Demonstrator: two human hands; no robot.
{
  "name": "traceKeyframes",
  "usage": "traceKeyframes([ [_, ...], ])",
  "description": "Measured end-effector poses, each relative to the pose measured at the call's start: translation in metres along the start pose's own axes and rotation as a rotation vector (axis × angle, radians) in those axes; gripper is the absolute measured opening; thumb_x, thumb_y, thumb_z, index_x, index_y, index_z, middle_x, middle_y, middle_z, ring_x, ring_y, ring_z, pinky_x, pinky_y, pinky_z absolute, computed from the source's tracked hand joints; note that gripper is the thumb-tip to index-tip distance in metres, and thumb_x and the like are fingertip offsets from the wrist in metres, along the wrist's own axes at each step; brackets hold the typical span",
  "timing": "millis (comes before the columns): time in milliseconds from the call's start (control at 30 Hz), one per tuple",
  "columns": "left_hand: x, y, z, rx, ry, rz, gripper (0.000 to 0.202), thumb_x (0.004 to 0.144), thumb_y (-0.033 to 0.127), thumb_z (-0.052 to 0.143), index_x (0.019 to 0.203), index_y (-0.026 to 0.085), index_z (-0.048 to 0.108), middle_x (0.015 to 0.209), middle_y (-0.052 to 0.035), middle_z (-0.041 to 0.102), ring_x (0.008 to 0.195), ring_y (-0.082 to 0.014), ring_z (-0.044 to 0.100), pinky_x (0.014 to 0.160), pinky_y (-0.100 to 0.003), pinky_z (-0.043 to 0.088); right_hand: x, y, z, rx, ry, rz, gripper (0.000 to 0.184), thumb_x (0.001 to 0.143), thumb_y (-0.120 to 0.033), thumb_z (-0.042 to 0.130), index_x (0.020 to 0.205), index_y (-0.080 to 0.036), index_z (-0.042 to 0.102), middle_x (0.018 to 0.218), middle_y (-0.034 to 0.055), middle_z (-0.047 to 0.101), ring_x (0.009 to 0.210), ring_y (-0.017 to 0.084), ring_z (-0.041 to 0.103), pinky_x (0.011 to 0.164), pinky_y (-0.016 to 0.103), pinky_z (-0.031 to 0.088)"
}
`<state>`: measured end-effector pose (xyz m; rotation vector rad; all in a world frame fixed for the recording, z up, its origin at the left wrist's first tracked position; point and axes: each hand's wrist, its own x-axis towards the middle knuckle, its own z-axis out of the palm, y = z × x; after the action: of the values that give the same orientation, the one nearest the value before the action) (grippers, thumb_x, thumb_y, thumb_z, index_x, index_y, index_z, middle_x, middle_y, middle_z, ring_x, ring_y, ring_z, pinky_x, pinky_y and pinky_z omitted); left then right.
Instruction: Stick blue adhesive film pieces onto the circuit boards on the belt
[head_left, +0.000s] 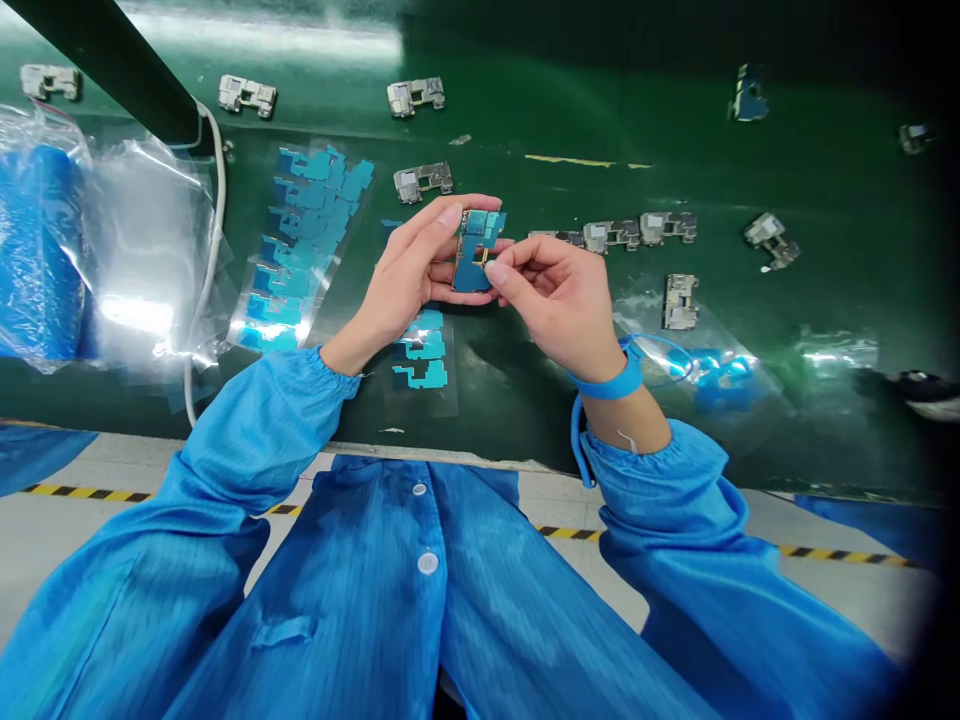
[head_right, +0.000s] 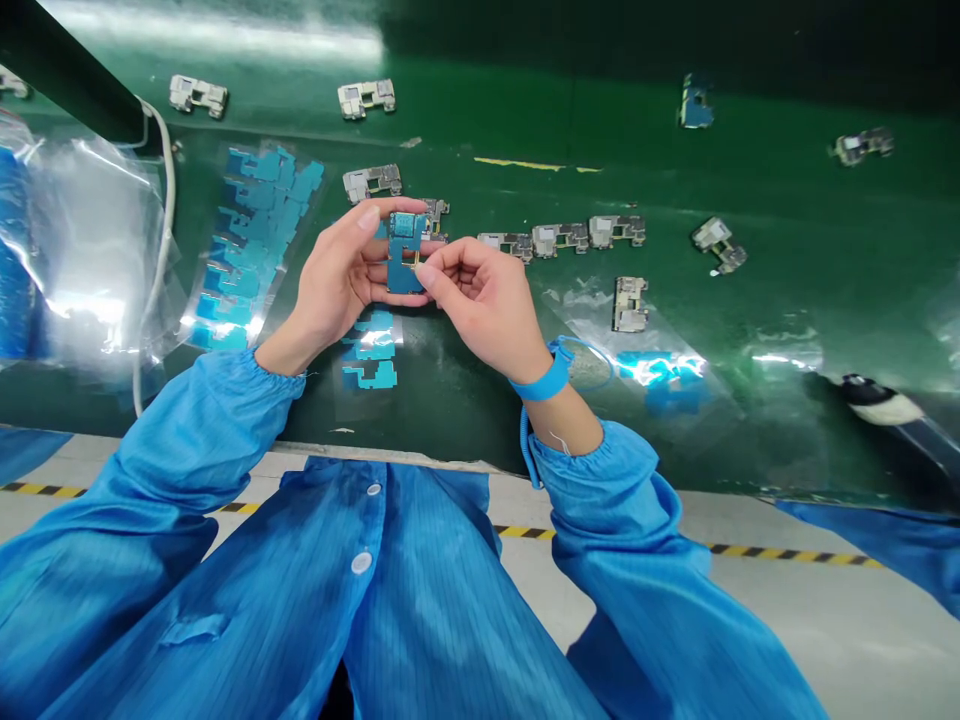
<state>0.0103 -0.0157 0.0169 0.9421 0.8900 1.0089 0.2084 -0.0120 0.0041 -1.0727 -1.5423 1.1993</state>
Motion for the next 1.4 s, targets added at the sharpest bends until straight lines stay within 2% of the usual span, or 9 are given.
traceKeyframes([
  [100, -0.0003, 0.0005, 0.0, -0.007, -0.002, -0.013, 0.05, 0.111, 0.06, 0.057, 0.145, 0.025, 0.069, 0.123, -0.0077, 0.086, 0.111, -0.028, 0.086, 0.091, -0.038, 0.074, -0.0003, 0.0012, -0.0002, -0.019, 0.002, 0.014, 0.057, 0.087, -0.08, 0.086, 0.087, -0.025, 0.073, 0.091, 0.0043, 0.072, 0.091, 0.021, 0.076, 0.077, 0.035, 0.069],
  [200, -0.0004, 0.0014, 0.0006, -0.017, 0.005, -0.026, 0.05, 0.109, 0.062, 0.059, 0.143, 0.027, 0.071, 0.124, -0.0072, 0.085, 0.11, -0.0281, 0.086, 0.091, -0.038, 0.075, -0.0012, 0.0023, -0.0009, -0.013, -0.001, 0.018, 0.057, 0.088, -0.079, 0.086, 0.088, -0.024, 0.073, 0.097, 0.0055, 0.074, 0.09, 0.02, 0.076, 0.075, 0.034, 0.069],
  [367, -0.0013, 0.0026, 0.0011, -0.037, -0.005, -0.003, 0.052, 0.108, 0.06, 0.062, 0.143, 0.023, 0.072, 0.124, -0.011, 0.084, 0.109, -0.0304, 0.086, 0.09, -0.042, 0.076, -0.0013, 0.0029, -0.0013, -0.018, -0.015, 0.022, 0.056, 0.089, -0.079, 0.085, 0.091, -0.024, 0.072, 0.101, 0.0059, 0.075, 0.091, 0.019, 0.076, 0.077, 0.034, 0.07],
  [533, -0.0025, 0.0033, 0.0017, -0.023, -0.004, -0.016, 0.055, 0.108, 0.064, 0.063, 0.145, 0.024, 0.07, 0.126, -0.0098, 0.084, 0.107, -0.0283, 0.085, 0.091, -0.04, 0.076, -0.0005, 0.0024, -0.0002, -0.012, -0.001, 0.018, 0.057, 0.087, -0.08, 0.086, 0.089, -0.024, 0.071, 0.099, 0.0053, 0.075, 0.098, 0.022, 0.078, 0.08, 0.035, 0.072],
  [800, -0.0024, 0.0046, 0.0022, 0.016, 0.001, -0.009, 0.054, 0.111, 0.059, 0.056, 0.147, 0.02, 0.067, 0.118, -0.0079, 0.085, 0.109, -0.0295, 0.086, 0.091, -0.04, 0.076, -0.0015, 0.0036, 0.0009, -0.003, 0.011, 0.011, 0.057, 0.087, -0.079, 0.087, 0.088, -0.024, 0.072, 0.101, 0.0055, 0.077, 0.094, 0.02, 0.078, 0.079, 0.035, 0.073],
  [967, -0.002, 0.0015, 0.0016, -0.032, -0.02, 0.013, 0.048, 0.108, 0.062, 0.061, 0.139, 0.027, 0.072, 0.123, -0.0062, 0.086, 0.109, -0.0306, 0.085, 0.09, -0.043, 0.077, -0.0007, 0.0059, 0.0001, -0.011, 0.01, 0.017, 0.058, 0.087, -0.08, 0.086, 0.089, -0.024, 0.072, 0.101, 0.0046, 0.077, 0.087, 0.018, 0.076, 0.076, 0.034, 0.072],
  [1067, -0.0013, 0.0008, 0.0011, -0.035, -0.016, 0.014, 0.05, 0.109, 0.06, 0.061, 0.141, 0.022, 0.071, 0.121, -0.0088, 0.084, 0.108, -0.0315, 0.086, 0.09, -0.045, 0.077, -0.0004, 0.0072, -0.0005, -0.014, 0.004, 0.02, 0.057, 0.087, -0.079, 0.086, 0.09, -0.024, 0.073, 0.101, 0.004, 0.076, 0.084, 0.016, 0.074, 0.076, 0.034, 0.072],
  [1267, -0.0008, 0.0034, 0.0024, 0.027, 0.015, -0.017, 0.052, 0.111, 0.058, 0.056, 0.147, 0.022, 0.068, 0.116, -0.0079, 0.085, 0.106, -0.0279, 0.086, 0.09, -0.038, 0.075, -0.0009, 0.0061, -0.0001, 0.011, 0.002, 0.012, 0.057, 0.087, -0.078, 0.088, 0.089, -0.023, 0.073, 0.1, 0.0039, 0.076, 0.088, 0.017, 0.076, 0.078, 0.034, 0.072],
  [1400, -0.0013, 0.0041, 0.0033, 0.003, 0.009, -0.014, 0.049, 0.112, 0.057, 0.055, 0.143, 0.022, 0.069, 0.118, -0.0077, 0.085, 0.11, -0.0302, 0.086, 0.09, -0.041, 0.076, -0.0011, 0.0048, 0.0009, 0.002, 0.013, 0.033, 0.058, 0.086, -0.08, 0.087, 0.088, -0.024, 0.072, 0.099, 0.0039, 0.076, 0.093, 0.02, 0.078, 0.079, 0.035, 0.072],
])
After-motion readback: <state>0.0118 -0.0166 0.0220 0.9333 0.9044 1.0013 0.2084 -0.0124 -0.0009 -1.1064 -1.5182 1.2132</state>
